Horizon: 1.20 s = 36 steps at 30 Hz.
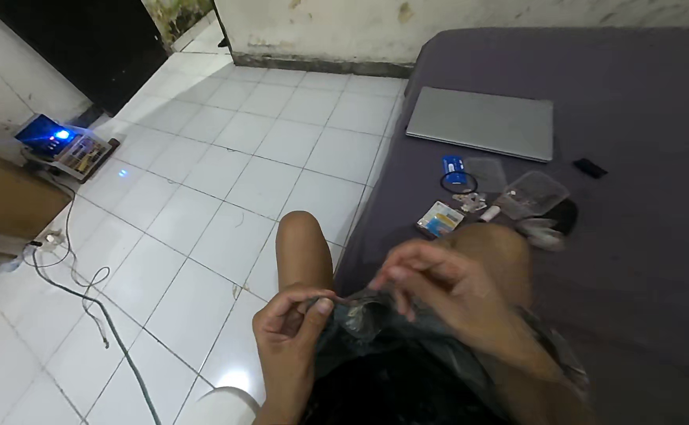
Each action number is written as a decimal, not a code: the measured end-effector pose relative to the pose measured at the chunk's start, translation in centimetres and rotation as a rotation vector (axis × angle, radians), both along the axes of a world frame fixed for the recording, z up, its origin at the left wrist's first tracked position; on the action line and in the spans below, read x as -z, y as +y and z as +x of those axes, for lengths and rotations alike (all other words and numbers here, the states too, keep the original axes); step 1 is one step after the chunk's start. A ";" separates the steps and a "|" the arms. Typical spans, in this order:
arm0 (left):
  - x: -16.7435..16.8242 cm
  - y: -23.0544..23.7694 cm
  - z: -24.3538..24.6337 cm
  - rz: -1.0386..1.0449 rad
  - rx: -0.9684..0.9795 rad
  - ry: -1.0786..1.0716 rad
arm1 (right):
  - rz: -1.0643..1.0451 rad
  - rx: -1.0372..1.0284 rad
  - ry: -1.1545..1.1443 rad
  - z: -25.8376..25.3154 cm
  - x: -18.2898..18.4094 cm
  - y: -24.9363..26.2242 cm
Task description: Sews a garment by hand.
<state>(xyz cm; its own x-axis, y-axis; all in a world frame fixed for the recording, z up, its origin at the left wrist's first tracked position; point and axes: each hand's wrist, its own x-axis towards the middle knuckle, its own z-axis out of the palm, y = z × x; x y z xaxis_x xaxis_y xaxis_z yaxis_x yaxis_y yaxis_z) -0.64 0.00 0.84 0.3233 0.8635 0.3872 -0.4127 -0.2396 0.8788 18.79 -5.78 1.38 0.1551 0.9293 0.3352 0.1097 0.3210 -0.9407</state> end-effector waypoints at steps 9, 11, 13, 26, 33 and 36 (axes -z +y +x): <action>0.1 0.3 -0.2 0.020 -0.039 0.033 | 0.063 0.006 -0.025 -2.7 -0.5 0.2; 0.4 0.0 0.2 0.029 -0.097 0.026 | 0.091 0.063 -0.083 -2.9 -0.4 -0.1; 0.5 -0.2 0.6 0.043 -0.129 0.016 | 0.102 0.071 -0.111 -3.2 -0.3 -0.4; 0.1 -0.2 0.0 -0.043 0.051 -0.043 | 0.169 0.009 -0.065 -3.7 -0.5 -1.0; -0.2 -0.3 -0.3 -0.102 0.091 -0.039 | 0.166 -0.003 -0.049 -3.6 -0.5 -1.2; -0.2 -0.3 -0.4 -0.108 0.101 -0.048 | 0.170 -0.014 -0.040 -3.6 -0.4 -1.1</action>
